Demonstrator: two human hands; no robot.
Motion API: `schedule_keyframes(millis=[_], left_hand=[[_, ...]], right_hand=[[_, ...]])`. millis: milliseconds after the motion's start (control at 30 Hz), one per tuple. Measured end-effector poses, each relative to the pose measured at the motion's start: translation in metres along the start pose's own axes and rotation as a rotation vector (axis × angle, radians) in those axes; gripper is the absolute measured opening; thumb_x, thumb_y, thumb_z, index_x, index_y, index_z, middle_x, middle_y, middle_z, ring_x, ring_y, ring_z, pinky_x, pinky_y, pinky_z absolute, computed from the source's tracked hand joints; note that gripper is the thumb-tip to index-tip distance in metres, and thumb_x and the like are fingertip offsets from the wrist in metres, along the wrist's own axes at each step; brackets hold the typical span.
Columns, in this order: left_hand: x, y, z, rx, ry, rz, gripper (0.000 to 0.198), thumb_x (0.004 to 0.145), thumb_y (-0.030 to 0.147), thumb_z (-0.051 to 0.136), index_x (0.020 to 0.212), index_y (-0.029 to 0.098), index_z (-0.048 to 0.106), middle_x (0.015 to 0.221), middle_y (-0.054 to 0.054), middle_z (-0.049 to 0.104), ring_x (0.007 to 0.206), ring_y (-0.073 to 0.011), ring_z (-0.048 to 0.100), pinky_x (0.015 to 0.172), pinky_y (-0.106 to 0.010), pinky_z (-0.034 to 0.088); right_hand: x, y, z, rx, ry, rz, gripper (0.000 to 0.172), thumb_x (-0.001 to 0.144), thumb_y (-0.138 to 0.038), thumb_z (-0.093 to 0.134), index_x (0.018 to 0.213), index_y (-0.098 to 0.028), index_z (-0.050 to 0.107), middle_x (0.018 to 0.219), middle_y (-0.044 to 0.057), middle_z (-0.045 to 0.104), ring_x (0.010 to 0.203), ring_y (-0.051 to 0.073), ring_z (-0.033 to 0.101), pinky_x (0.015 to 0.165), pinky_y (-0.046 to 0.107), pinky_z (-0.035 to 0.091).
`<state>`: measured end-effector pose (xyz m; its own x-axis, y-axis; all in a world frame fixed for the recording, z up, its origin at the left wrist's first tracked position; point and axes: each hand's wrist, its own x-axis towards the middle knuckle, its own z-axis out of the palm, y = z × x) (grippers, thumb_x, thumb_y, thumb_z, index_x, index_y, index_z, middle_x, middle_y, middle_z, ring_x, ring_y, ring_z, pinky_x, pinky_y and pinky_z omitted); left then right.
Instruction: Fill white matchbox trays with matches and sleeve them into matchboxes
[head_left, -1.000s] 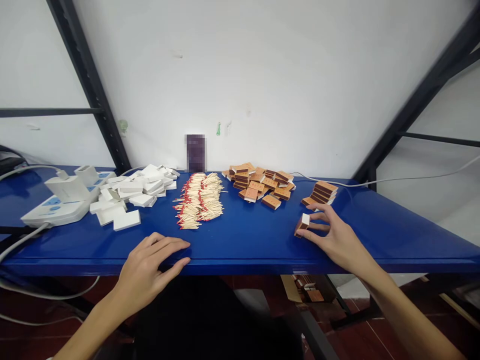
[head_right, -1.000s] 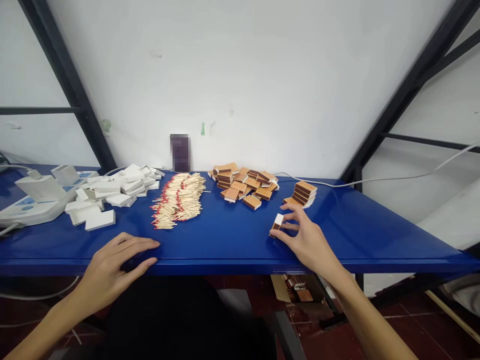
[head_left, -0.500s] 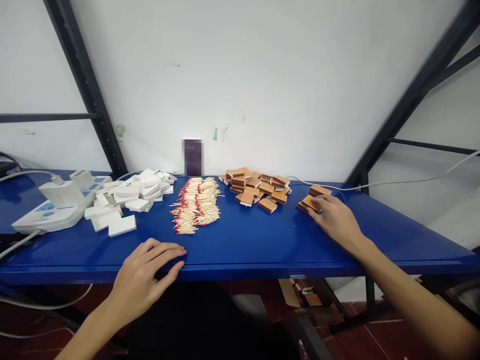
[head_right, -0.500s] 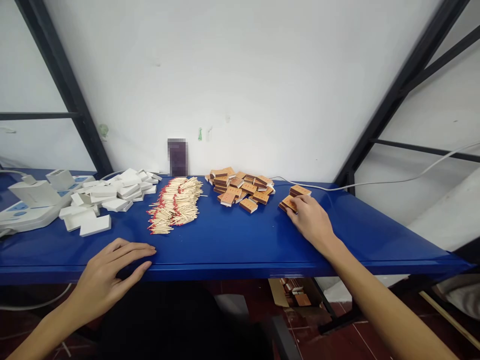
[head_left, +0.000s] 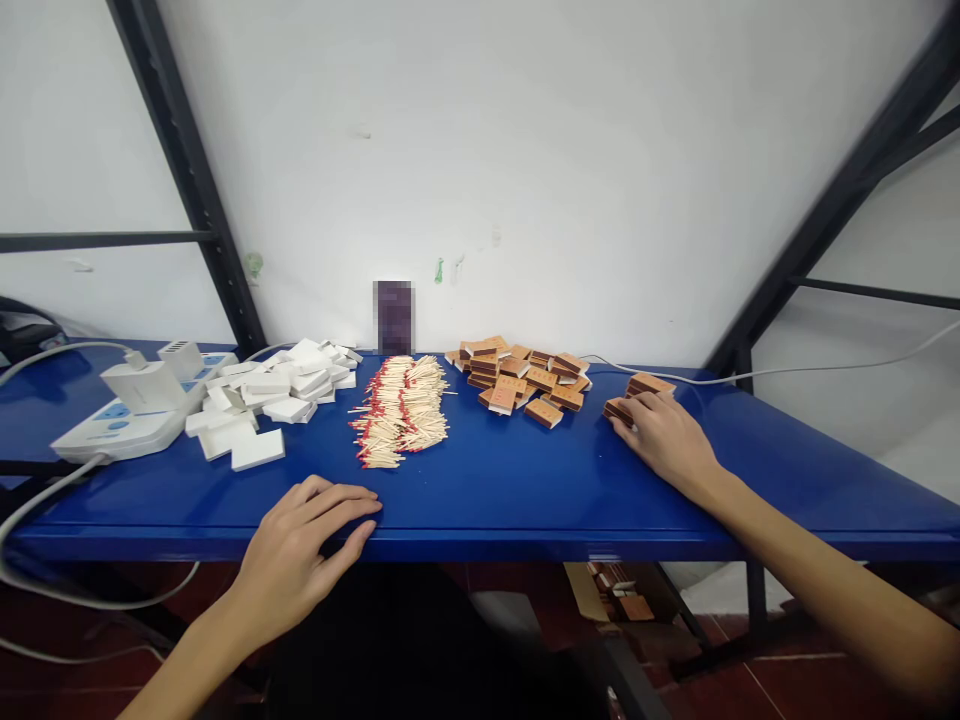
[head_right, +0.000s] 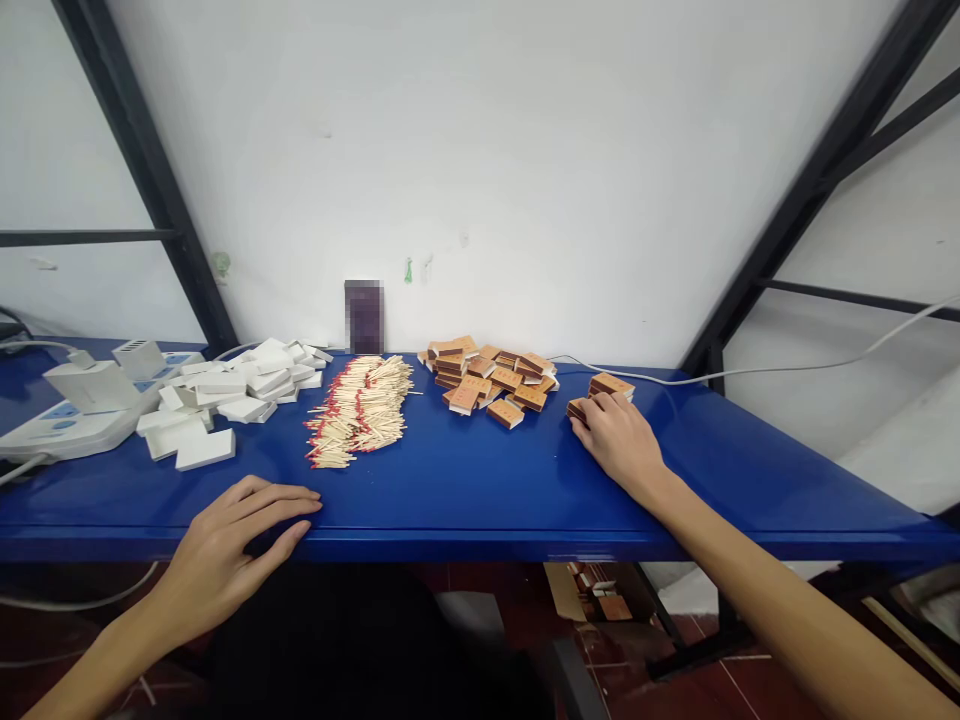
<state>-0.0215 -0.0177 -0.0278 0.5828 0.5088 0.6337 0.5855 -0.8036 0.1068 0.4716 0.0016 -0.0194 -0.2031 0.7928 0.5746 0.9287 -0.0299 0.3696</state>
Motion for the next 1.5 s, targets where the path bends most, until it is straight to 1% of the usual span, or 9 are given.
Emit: schedule_keyframes(millis=[167, 367, 500, 667, 833, 967, 1167, 1300, 1500], left_hand=[[-0.001, -0.019, -0.022, -0.014, -0.110, -0.105, 0.029, 0.100, 0.027, 0.042, 0.119, 0.024, 0.064, 0.117, -0.002, 0.070, 0.105, -0.0191, 0.062, 0.094, -0.033, 0.046], [-0.011, -0.065, -0.053, 0.394, 0.028, -0.253, 0.038, 0.098, 0.037, 0.039, 0.120, 0.018, 0.064, 0.124, -0.012, 0.065, 0.113, -0.0329, 0.054, 0.099, -0.050, 0.040], [-0.011, -0.078, -0.053, 0.514, -0.054, -0.356, 0.043, 0.095, 0.041, 0.041, 0.128, 0.022, 0.060, 0.132, -0.011, 0.062, 0.114, -0.0395, 0.050, 0.090, -0.055, 0.040], [-0.008, -0.082, -0.048, 0.458, -0.114, -0.408, 0.039, 0.095, 0.041, 0.044, 0.127, 0.027, 0.061, 0.124, -0.007, 0.067, 0.108, -0.0381, 0.050, 0.084, -0.053, 0.039], [-0.006, -0.069, -0.050, 0.270, 0.009, -0.362, 0.034, 0.093, 0.042, 0.051, 0.121, 0.027, 0.063, 0.115, -0.007, 0.065, 0.105, -0.0307, 0.052, 0.092, -0.048, 0.039], [0.002, -0.039, -0.046, -0.063, 0.073, -0.348, 0.044, 0.096, 0.034, 0.051, 0.140, 0.028, 0.045, 0.108, -0.004, 0.056, 0.094, -0.0184, 0.055, 0.087, -0.033, 0.046], [0.013, -0.006, -0.026, -0.304, -0.059, -0.291, 0.036, 0.095, 0.026, 0.053, 0.130, 0.028, 0.054, 0.112, -0.003, 0.058, 0.097, -0.0158, 0.058, 0.086, -0.027, 0.048], [0.014, 0.000, -0.018, -0.288, -0.137, -0.252, 0.032, 0.092, 0.028, 0.059, 0.125, 0.025, 0.058, 0.116, -0.004, 0.064, 0.101, -0.0187, 0.061, 0.087, -0.030, 0.048], [0.010, -0.003, -0.017, -0.091, -0.169, -0.182, 0.032, 0.093, 0.034, 0.059, 0.123, 0.024, 0.057, 0.115, -0.004, 0.069, 0.105, -0.0226, 0.062, 0.097, -0.041, 0.039]], right_hand=[[0.001, -0.035, -0.015, 0.284, 0.112, -0.142, 0.028, 0.096, -0.029, 0.044, 0.091, -0.016, 0.069, 0.090, 0.012, 0.070, 0.085, 0.025, 0.065, 0.080, 0.036, 0.051], [0.014, -0.095, -0.045, 0.564, 0.069, -0.397, 0.022, 0.097, -0.023, 0.046, 0.096, -0.018, 0.068, 0.085, 0.008, 0.070, 0.078, 0.019, 0.066, 0.072, 0.030, 0.052], [0.029, -0.136, -0.060, 0.678, 0.057, -0.526, 0.022, 0.096, -0.020, 0.045, 0.097, -0.017, 0.067, 0.077, 0.006, 0.067, 0.071, 0.017, 0.062, 0.066, 0.029, 0.050], [0.054, -0.183, -0.063, 0.817, 0.004, -0.570, 0.020, 0.094, -0.018, 0.047, 0.091, -0.016, 0.067, 0.075, 0.005, 0.066, 0.067, 0.015, 0.060, 0.063, 0.026, 0.045], [0.076, -0.219, -0.065, 0.947, -0.063, -0.551, 0.011, 0.089, -0.015, 0.055, 0.092, -0.016, 0.066, 0.066, 0.000, 0.063, 0.058, 0.012, 0.055, 0.059, 0.023, 0.039], [0.082, -0.241, -0.070, 0.950, -0.112, -0.487, 0.011, 0.088, -0.025, 0.061, 0.091, -0.016, 0.065, 0.067, 0.001, 0.063, 0.057, 0.012, 0.053, 0.057, 0.023, 0.035], [0.085, -0.250, -0.073, 1.003, -0.171, -0.379, 0.009, 0.086, -0.024, 0.064, 0.081, -0.017, 0.067, 0.065, -0.001, 0.061, 0.057, 0.010, 0.049, 0.057, 0.022, 0.032], [0.088, -0.249, -0.075, 1.070, -0.241, -0.324, 0.009, 0.085, -0.022, 0.065, 0.078, -0.017, 0.070, 0.058, -0.003, 0.055, 0.053, 0.009, 0.046, 0.055, 0.022, 0.031], [0.088, -0.244, -0.077, 1.041, -0.275, -0.321, 0.013, 0.087, -0.022, 0.061, 0.078, -0.017, 0.069, 0.057, -0.003, 0.055, 0.054, 0.010, 0.047, 0.056, 0.023, 0.032]])
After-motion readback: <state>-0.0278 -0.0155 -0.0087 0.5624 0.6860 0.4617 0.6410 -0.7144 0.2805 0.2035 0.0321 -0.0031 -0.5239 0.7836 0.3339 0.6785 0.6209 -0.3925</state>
